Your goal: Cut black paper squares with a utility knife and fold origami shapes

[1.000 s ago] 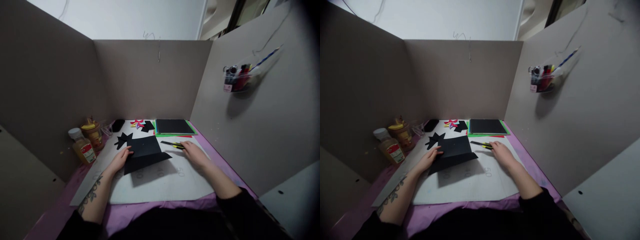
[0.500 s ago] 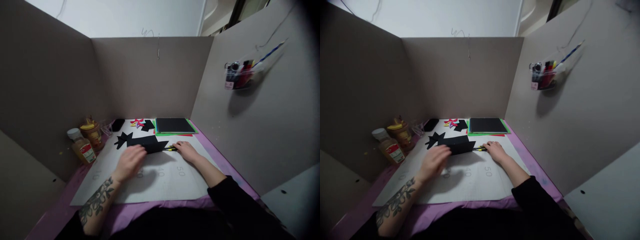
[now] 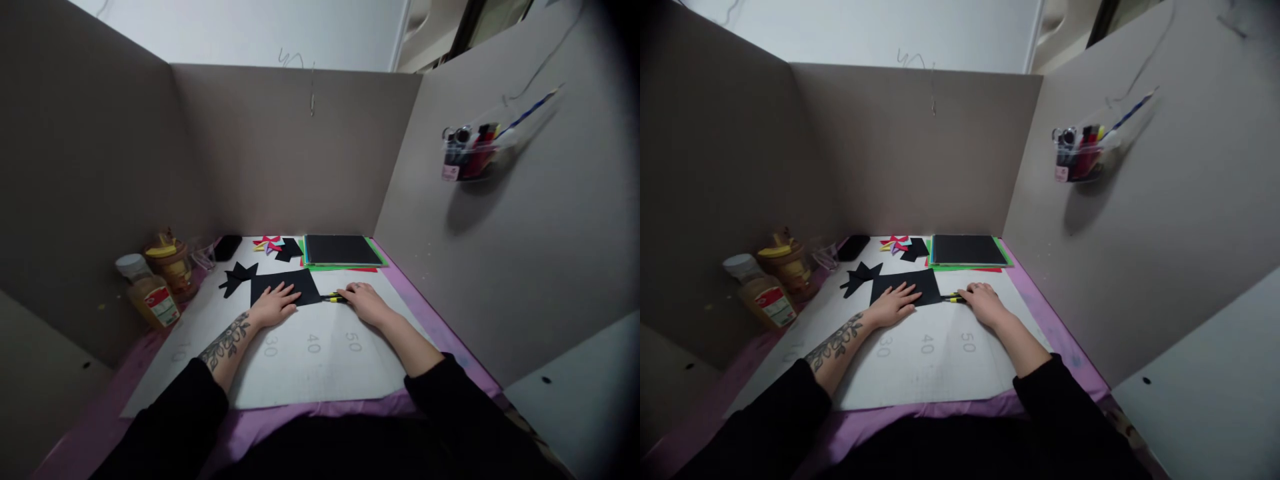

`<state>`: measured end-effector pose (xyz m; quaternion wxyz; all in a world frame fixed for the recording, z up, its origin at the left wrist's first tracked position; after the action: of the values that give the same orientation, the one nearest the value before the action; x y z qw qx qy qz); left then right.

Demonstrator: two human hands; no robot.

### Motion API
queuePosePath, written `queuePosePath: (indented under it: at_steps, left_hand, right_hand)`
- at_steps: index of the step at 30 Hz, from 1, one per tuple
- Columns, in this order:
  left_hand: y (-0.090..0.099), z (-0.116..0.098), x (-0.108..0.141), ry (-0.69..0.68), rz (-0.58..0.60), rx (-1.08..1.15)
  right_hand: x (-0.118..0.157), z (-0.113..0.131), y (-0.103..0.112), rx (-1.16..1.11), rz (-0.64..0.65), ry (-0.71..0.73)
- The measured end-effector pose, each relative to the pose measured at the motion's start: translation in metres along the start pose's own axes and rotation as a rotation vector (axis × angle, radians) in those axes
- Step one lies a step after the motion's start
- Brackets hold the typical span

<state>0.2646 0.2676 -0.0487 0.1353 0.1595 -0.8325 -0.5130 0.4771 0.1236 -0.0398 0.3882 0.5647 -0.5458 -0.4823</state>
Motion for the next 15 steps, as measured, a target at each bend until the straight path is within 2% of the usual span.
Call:
queuePosePath:
  at_steps: [4, 11, 15]
  left_hand:
    - [-0.003, 0.008, 0.002, 0.061, -0.014, 0.022]
    - [0.004, 0.025, 0.018, 0.168, -0.096, 0.001]
    - [0.008, 0.023, 0.015, 0.167, -0.139, -0.004]
  right_hand:
    - [0.0, 0.001, 0.003, -0.001, 0.022, 0.018]
    - [-0.027, 0.014, 0.018, 0.002, 0.037, 0.097]
    - [-0.027, 0.01, 0.014, -0.017, 0.047, 0.126]
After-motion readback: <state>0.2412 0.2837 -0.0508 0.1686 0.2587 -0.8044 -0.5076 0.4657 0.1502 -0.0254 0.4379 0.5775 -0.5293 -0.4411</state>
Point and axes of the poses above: each hand's wrist, its own x-axis away from the middle knuckle, its own y-axis out of the back of the hand, z = x × y, the point moved 5 cm from there along -x, towards the middle knuckle, and after that the axes turned 13 degrees about x, right-handed, at the moved point
